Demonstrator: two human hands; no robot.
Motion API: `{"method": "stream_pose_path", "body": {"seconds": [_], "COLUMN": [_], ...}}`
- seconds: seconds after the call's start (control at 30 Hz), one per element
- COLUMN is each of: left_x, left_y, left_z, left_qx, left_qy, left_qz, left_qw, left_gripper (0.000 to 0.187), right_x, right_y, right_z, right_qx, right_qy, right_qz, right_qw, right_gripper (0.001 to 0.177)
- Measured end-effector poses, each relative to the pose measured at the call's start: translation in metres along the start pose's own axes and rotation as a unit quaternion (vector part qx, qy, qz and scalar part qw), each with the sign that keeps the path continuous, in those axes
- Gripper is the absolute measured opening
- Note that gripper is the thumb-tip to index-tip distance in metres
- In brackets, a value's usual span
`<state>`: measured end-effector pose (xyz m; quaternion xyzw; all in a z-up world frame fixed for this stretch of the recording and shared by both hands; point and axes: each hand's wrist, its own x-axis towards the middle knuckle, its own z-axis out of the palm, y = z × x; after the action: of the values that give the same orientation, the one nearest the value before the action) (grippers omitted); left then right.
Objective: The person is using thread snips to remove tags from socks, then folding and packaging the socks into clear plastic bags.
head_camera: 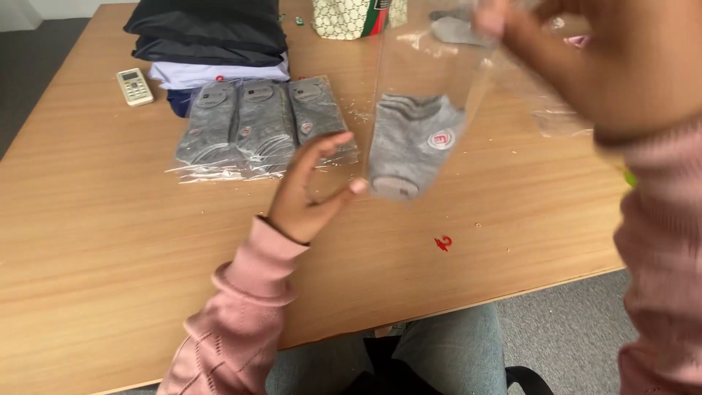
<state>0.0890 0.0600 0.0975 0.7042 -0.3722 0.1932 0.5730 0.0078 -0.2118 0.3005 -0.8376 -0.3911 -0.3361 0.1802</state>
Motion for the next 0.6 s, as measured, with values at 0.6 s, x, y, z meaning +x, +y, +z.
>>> {"method": "stream_pose_path", "body": {"seconds": [0.6], "left_x": [-0.172], "left_y": [0.047], "left_z": [0.015], "left_qx": [0.369], "left_qy": [-0.148], "left_qz": [0.232], "left_qw": [0.888], "left_gripper": [0.029], "right_x": [-0.277], "right_y": [-0.045], "right_z": [0.185], "right_qx": [0.024], "right_qy": [-0.010], "right_qz": [-0.130], "right_qw": [0.991], "right_gripper": [0.041]}}
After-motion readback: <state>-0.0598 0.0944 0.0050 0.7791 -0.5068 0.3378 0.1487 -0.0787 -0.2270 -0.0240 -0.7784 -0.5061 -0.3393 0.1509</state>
